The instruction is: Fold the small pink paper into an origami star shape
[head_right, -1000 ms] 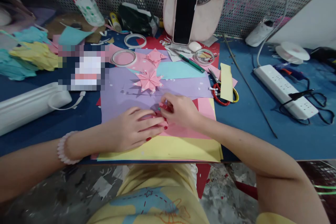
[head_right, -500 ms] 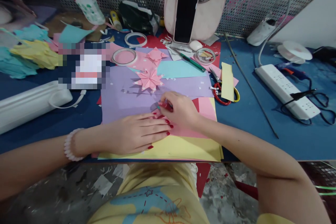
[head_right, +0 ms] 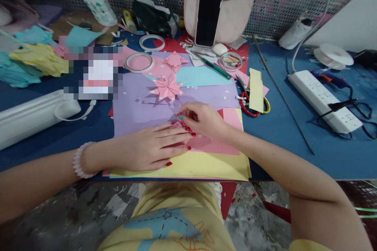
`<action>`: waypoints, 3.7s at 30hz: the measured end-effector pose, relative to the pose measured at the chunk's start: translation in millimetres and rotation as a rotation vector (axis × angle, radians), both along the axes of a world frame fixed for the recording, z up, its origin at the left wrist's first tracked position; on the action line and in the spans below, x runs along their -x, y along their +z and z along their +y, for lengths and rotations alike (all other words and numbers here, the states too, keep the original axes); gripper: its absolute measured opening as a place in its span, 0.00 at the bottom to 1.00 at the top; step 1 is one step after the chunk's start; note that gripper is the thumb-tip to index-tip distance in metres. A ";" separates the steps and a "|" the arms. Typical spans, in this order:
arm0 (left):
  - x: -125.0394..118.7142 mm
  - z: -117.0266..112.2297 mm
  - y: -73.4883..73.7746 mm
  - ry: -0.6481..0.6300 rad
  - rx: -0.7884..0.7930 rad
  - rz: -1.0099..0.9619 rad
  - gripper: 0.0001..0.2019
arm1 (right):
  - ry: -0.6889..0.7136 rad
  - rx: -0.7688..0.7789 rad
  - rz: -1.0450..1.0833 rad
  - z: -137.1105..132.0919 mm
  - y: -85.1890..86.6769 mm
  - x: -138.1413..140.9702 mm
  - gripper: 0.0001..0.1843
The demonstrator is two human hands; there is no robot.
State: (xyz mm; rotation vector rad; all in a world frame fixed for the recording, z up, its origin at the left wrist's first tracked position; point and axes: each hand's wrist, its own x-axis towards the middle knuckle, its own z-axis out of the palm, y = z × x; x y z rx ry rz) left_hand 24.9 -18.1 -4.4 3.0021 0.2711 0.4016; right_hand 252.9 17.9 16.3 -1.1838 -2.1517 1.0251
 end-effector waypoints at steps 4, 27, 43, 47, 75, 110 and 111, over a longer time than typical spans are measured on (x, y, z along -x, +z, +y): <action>0.6 0.0 -0.3 0.028 0.009 0.008 0.20 | 0.024 -0.015 -0.001 1.4 -1.1 -0.6 0.07; 1.5 1.2 2.3 0.046 0.118 0.008 0.21 | 0.071 -0.451 -0.329 -5.4 -0.5 -10.2 0.14; 4.8 1.1 -1.2 0.051 0.095 0.036 0.22 | 0.076 -0.550 -0.168 -9.1 -9.6 -22.2 0.14; -1.3 -3.5 -3.8 0.074 0.102 0.005 0.22 | -0.002 -0.544 -0.436 -13.4 -0.3 -10.0 0.11; -8.6 -12.5 -2.7 0.141 0.155 0.032 0.24 | 0.480 -0.765 -0.947 -2.8 36.7 2.1 0.16; -10.4 -15.0 -0.8 0.119 0.095 -0.136 0.20 | 0.068 -0.706 -0.676 -14.6 12.8 5.9 0.12; -9.1 -14.4 0.6 0.110 0.110 -0.182 0.19 | 0.071 -0.736 -0.616 -12.7 11.1 3.3 0.13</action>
